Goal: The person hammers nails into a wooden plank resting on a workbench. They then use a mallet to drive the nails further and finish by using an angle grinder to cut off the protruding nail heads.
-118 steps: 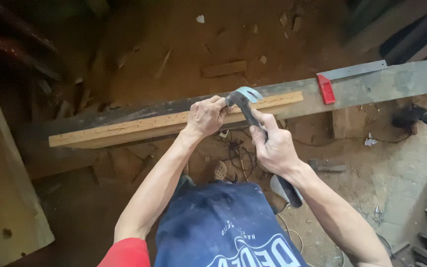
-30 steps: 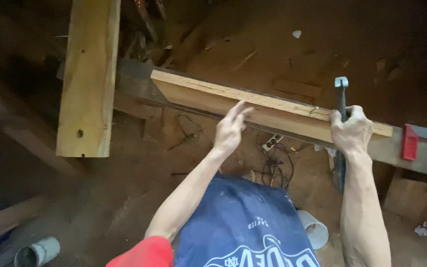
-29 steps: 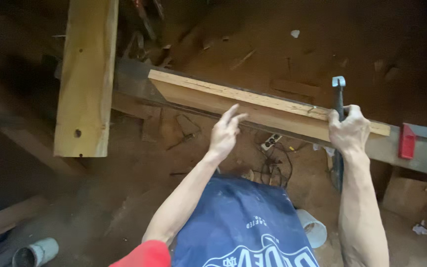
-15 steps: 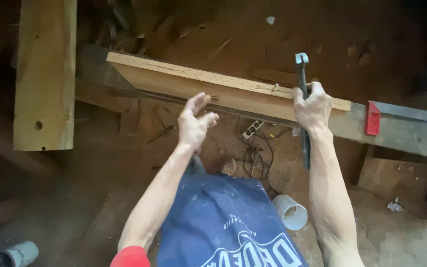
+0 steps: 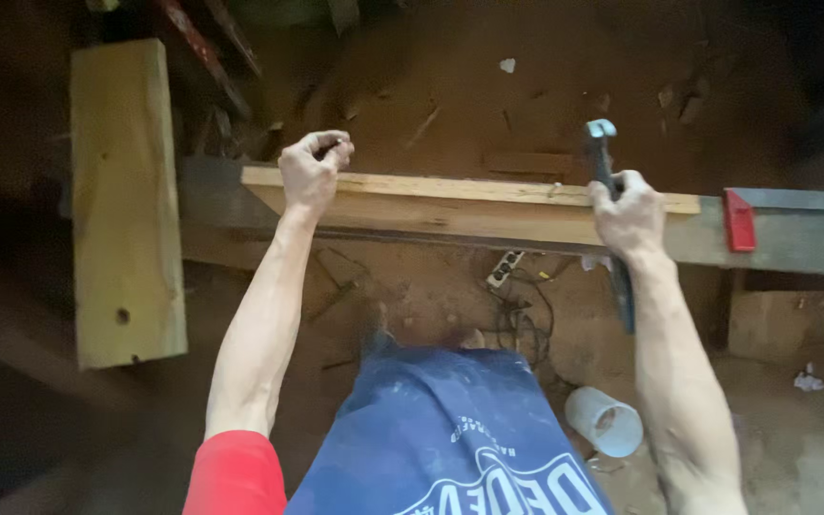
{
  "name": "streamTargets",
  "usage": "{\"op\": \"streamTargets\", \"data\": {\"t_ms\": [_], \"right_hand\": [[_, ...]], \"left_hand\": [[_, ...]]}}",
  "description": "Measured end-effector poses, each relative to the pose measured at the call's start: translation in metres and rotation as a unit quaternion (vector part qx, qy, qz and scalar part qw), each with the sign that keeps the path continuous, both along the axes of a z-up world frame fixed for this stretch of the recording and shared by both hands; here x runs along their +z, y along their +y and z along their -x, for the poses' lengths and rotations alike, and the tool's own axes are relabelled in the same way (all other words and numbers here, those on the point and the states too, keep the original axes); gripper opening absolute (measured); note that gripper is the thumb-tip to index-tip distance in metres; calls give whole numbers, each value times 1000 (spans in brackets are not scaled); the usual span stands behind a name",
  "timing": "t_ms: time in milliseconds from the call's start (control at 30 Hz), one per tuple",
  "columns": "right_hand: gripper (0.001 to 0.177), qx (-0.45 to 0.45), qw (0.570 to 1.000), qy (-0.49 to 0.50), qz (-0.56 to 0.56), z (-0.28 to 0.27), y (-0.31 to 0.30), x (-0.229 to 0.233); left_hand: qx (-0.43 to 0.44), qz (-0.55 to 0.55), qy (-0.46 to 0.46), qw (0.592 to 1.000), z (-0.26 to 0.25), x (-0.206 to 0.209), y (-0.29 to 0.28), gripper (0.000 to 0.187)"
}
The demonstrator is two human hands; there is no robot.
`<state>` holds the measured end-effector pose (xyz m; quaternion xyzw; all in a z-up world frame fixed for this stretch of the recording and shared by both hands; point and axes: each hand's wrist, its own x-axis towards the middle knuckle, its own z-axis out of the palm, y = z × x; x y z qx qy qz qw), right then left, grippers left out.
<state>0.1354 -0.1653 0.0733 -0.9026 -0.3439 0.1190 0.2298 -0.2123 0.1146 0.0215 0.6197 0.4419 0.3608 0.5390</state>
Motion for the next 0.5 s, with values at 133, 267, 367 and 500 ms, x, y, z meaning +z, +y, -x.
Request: {"op": "streamTargets", "data": {"t_ms": [133, 267, 367, 500], "right_hand": [[31, -46, 995, 86, 6, 9, 10, 18], [31, -35, 989, 31, -142, 39, 15, 28], [31, -38, 978, 25, -203, 78, 27, 32], [29, 82, 973, -59, -207, 154, 53, 21]], "left_hand": [[27, 63, -4, 998, 20, -17, 27, 17], [-20, 15, 27, 999, 24, -30, 27, 22], [-44, -22, 54, 997, 17, -29, 31, 25], [-74, 34, 65, 995, 22, -28, 29, 25]]}}
